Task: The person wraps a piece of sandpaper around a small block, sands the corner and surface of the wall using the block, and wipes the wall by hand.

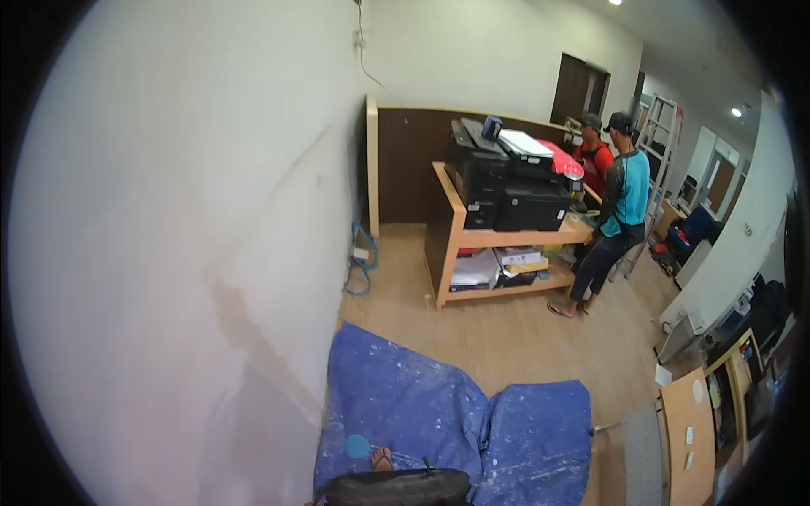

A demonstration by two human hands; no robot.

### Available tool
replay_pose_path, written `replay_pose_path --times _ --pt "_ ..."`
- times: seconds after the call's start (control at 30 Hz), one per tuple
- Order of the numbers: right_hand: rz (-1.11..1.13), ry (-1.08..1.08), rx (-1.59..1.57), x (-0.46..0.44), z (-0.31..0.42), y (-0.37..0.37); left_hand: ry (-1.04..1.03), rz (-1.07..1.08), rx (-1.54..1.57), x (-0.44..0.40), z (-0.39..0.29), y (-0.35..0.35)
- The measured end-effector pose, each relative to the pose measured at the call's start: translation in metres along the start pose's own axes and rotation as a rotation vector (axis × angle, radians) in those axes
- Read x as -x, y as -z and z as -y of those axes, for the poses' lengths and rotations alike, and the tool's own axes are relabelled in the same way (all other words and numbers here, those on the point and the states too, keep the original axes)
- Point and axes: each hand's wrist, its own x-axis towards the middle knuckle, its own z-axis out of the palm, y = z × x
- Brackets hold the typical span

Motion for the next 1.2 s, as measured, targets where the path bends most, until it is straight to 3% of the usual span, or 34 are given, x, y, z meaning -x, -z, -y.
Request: replay_pose_path --times 0.13,0.27,0.3,0.37,0.4,0.43,0.47,0.53,0.6,0.63,0.67,0.7,0.73,0.77,0.83,0.9,1.0,1.17,1.2 --pt "-0.030 -0.065 -0.199 -0.018 0.037 0.011 -0.144 -0.006 -0.327 -0.070 -0.004 0.073" --pt "-0.112 -0.037 -0.364 -0.091 0.073 0.044 -0.346 -0.310 -0.443 -0.177 -0.069 0.183" --pt "-0.133 -0.010 -0.393 -0.116 0.080 0.058 -0.295 -0.308 -0.283 -0.203 -0.095 0.219" --pt "-0.232 0.225 -0.275 -0.169 0.069 0.080 -0.122 -0.315 0.397 -0.247 -0.161 0.281" --pt "-0.303 0.385 -0.092 -0.203 0.062 0.098 -0.127 -0.338 0.545 -0.261 -0.195 0.310" --pt "-0.173 0.391 0.352 -0.226 0.065 0.145 -0.155 -0.360 0.609 -0.271 -0.225 0.330" --pt "-0.174 0.387 0.351 -0.245 0.063 0.152 -0.168 -0.371 0.650 -0.274 -0.248 0.343" --pt "-0.279 -0.292 -0.698 -0.324 0.040 0.191 -0.196 -0.407 0.775 -0.282 -0.304 0.374" --pt "-0.308 0.021 -0.119 -0.372 0.030 0.256 -0.132 -0.342 0.834 -0.295 -0.330 0.388" --pt "-0.335 0.122 -0.200 -0.396 0.023 0.270 -0.067 -0.276 0.895 -0.297 -0.333 0.381" --pt "-0.386 0.237 -0.275 -0.440 0.021 0.300 -0.083 -0.256 0.817 -0.322 -0.325 0.378" --pt "-0.340 0.177 -0.074 -0.463 0.049 0.351 -0.136 -0.241 0.593 -0.350 -0.305 0.363" --pt "-0.278 0.115 0.124 -0.472 0.077 0.390 -0.349 -0.316 -0.076 -0.374 -0.281 0.344" --pt "-0.305 0.200 0.141 -0.514 0.069 0.395 -0.472 -0.426 -0.558 -0.369 -0.297 0.341" --pt "-0.340 0.301 0.158 -0.588 0.078 0.425 -0.263 -0.174 -0.306 -0.363 -0.280 0.344" --pt "-0.313 0.036 -0.494 -0.628 0.143 0.498 -0.142 -0.078 -0.212 -0.362 -0.284 0.364" --pt "-0.325 0.096 -0.679 -0.688 0.192 0.576 -0.108 -0.017 -0.292 -0.380 -0.292 0.416" --pt "-0.448 -0.125 -1.144 -0.817 0.190 0.640 -0.200 0.007 -0.688 -0.496 -0.325 0.599" --pt "-0.512 -0.238 -1.279 -0.829 0.190 0.655 -0.030 0.119 -0.705 -0.540 -0.345 0.646"
